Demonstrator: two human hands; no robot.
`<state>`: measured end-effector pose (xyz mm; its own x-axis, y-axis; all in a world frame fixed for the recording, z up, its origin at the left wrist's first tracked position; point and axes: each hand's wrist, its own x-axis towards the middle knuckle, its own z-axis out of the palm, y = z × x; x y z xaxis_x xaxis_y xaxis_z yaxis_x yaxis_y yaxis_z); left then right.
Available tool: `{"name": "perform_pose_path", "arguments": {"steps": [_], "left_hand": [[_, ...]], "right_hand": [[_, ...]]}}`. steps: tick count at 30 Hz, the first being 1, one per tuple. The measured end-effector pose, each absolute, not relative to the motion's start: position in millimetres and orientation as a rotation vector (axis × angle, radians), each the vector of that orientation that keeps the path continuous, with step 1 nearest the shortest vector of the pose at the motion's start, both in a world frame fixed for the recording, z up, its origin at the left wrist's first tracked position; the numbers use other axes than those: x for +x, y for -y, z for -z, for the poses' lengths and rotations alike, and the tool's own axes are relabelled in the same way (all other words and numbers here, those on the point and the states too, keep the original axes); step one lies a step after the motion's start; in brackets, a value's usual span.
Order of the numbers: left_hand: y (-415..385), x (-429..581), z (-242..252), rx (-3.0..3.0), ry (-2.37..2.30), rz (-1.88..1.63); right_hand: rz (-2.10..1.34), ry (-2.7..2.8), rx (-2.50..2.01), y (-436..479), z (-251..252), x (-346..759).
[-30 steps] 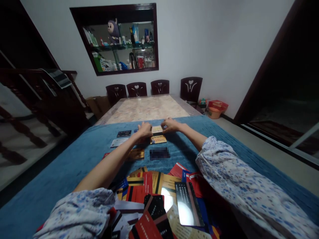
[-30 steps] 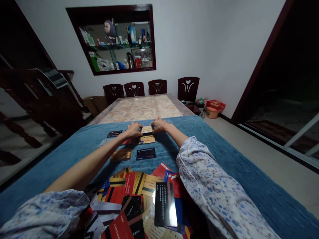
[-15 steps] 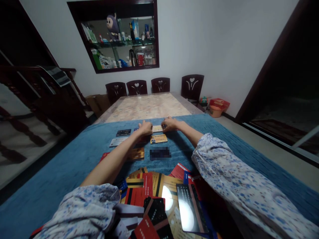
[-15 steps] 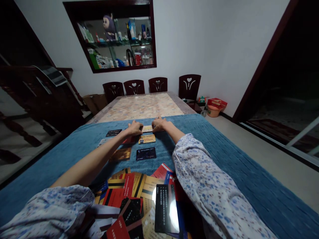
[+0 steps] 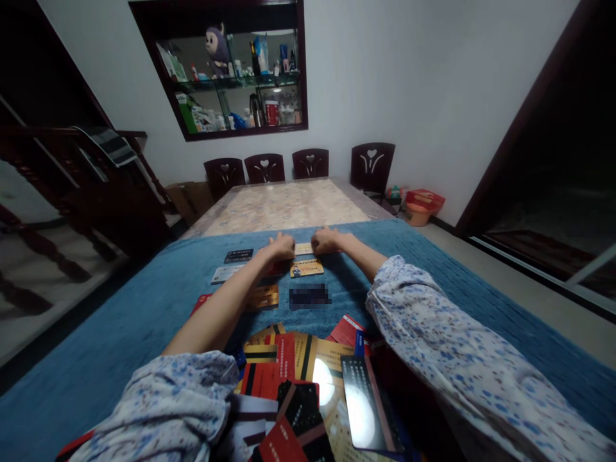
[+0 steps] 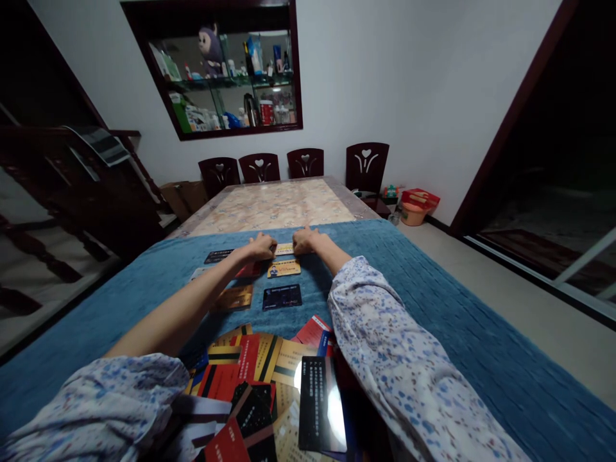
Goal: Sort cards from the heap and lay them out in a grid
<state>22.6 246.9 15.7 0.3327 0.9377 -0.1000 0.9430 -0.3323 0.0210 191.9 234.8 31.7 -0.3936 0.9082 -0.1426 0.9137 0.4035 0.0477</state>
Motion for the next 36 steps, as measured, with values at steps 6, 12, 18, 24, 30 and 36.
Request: {"name": "perform_pose_path", "arguments": {"steps": [6, 12, 18, 24, 30, 36], "left_hand": [[-250, 20, -11, 2.526, -1.791, 0.115], [-243, 23, -15, 2.583, -1.789, 0.152], [-231, 25, -21, 2.644, -1.764, 0.104], [-216, 24, -30, 2.710, -1.749, 0.050], [-192, 29, -38, 2.818, -1.711, 0.009], [-163, 36, -41, 2.888, -1.644, -0.017]], "right_hand": [[0.045, -2.492, 1.644, -235, -32, 189], [-0.015, -2.502, 1.646, -231, -34, 190], [-0.060, -2.523, 1.631, -231, -36, 195], [-0.112, -2.606, 1.624, -226, -42, 208], [-0.144, -2.686, 1.602, -204, -51, 219], [-0.155, -2.722, 1.567, -173, -57, 227]]}}
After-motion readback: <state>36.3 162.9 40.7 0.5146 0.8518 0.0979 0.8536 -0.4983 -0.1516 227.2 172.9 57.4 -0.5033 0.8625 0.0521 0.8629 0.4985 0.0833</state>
